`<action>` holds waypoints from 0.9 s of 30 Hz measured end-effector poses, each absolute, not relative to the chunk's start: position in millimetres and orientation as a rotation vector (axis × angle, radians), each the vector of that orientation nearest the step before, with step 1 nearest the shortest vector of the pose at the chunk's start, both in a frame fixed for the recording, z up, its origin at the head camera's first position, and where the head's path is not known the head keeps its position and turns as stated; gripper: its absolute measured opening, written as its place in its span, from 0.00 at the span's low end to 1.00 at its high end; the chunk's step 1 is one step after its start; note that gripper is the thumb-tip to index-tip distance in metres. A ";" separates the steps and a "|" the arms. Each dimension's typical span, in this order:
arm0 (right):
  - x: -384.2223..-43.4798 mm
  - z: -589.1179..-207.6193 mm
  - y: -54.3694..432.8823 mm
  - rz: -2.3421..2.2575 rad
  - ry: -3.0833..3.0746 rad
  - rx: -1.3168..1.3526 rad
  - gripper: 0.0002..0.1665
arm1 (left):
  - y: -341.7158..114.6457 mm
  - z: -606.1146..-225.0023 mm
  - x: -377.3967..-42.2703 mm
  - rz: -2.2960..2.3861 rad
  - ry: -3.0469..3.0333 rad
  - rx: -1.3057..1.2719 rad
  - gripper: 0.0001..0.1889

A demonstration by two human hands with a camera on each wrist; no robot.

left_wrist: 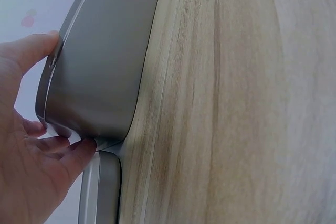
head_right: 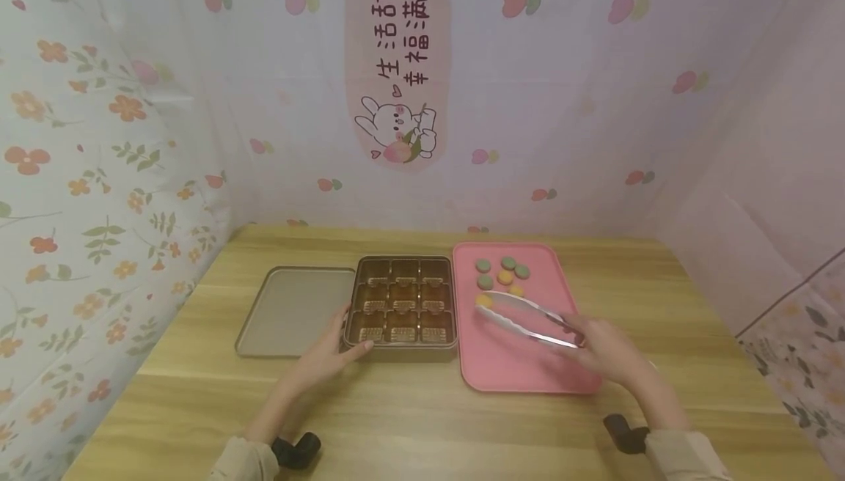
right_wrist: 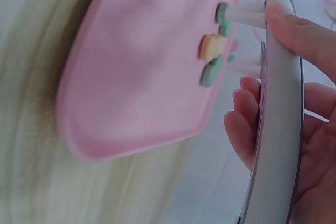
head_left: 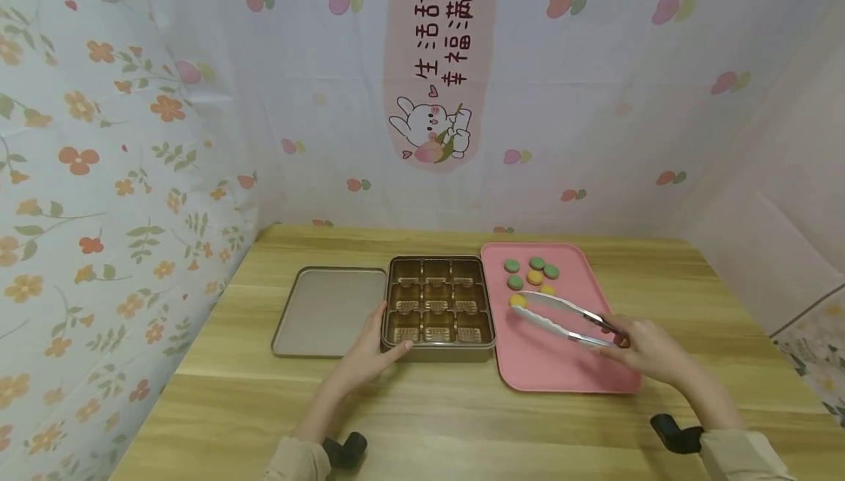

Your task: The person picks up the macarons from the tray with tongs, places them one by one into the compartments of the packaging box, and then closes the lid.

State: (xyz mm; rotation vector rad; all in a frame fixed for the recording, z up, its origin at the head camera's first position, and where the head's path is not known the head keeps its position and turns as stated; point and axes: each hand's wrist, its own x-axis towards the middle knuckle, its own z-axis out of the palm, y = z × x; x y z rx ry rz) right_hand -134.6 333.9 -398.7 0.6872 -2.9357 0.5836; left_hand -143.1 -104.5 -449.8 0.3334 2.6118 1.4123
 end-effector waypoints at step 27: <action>-137.7 -359.0 276.0 0.441 -2.937 1.007 0.22 | -105.2 -450.5 -142.6 1.383 2.618 0.318 0.50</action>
